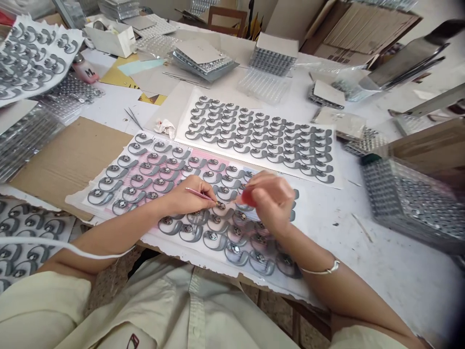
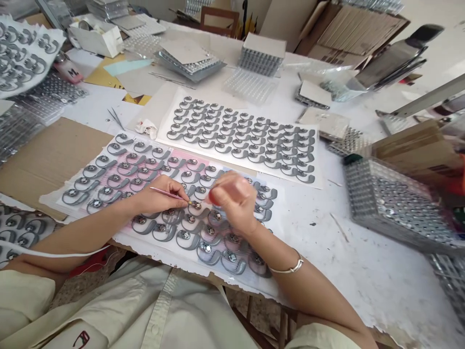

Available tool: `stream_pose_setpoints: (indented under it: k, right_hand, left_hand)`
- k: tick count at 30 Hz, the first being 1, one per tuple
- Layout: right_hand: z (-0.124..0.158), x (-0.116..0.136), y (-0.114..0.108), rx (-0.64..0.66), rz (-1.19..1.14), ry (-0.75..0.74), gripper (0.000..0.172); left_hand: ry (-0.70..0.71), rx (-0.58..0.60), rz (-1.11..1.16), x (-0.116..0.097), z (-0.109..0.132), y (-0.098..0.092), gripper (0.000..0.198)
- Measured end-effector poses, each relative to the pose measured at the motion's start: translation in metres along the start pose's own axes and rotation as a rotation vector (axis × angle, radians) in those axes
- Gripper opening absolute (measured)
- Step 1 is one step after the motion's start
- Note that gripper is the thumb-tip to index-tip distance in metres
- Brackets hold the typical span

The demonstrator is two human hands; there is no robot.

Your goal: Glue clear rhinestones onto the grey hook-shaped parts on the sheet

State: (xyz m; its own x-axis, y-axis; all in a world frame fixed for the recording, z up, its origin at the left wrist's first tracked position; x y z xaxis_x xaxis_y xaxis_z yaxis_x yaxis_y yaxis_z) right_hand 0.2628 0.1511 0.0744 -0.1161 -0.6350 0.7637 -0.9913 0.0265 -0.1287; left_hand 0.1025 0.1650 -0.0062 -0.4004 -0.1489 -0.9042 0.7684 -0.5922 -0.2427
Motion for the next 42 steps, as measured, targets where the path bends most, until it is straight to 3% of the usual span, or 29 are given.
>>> stream_pose_setpoints:
  k: [4, 7, 13, 17, 22, 24, 29, 34, 42]
  right_hand:
    - [-0.029, -0.021, -0.040, -0.133, -0.116, 0.347, 0.040]
    - [-0.033, -0.026, -0.071, -0.230, -0.167, 0.540, 0.052]
    - [0.003, -0.001, -0.099, -0.350, -0.157, 0.634, 0.044]
    - [0.037, 0.014, -0.088, -0.456, -0.211, 0.622, 0.038]
    - [0.055, 0.017, -0.044, -0.461, -0.294, 0.494, 0.031]
    - [0.056, 0.016, -0.030, -0.458, -0.276, 0.443, 0.029]
    - [0.062, 0.019, -0.023, -0.522, -0.043, 0.327, 0.033]
    - [0.062, 0.034, -0.018, -0.457, 0.231, 0.169, 0.031]
    - [0.056, 0.021, 0.013, -0.236, 0.268, 0.299, 0.024]
  left_hand:
    - [0.070, -0.017, -0.063, -0.008, 0.004, 0.001, 0.010]
    - [0.185, -0.037, -0.164, -0.016, 0.009, 0.002, 0.012]
    - [0.364, -0.085, -0.343, -0.031, 0.025, 0.000, 0.013]
    - [0.457, -0.170, -0.381, -0.042, 0.049, -0.002, 0.010]
    - [0.822, -0.307, -0.595, -0.054, 0.089, 0.014, 0.014]
    - [0.897, -0.372, -0.651, -0.051, 0.099, 0.018, 0.014]
    - [0.920, -0.380, -0.693, -0.042, 0.107, 0.034, 0.016]
    - [0.884, -0.399, -0.713, -0.028, 0.106, 0.043, 0.017]
    - [0.890, -0.359, -0.835, -0.022, 0.105, 0.053, 0.018]
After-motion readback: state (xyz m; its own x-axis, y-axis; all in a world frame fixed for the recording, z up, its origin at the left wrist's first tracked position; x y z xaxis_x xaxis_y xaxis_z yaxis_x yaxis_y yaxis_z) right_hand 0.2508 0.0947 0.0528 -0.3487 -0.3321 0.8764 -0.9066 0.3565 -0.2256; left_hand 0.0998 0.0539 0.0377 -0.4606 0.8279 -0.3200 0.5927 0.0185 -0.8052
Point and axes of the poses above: each hand's wrist, its own z-axis away from the middle knuckle, its own y-axis out of the palm, x = y × z, the point moved 9 cm from there along -z, towards the middle knuckle, and after that the axes turned 4 degrees about -y, right-handed, at the moved point
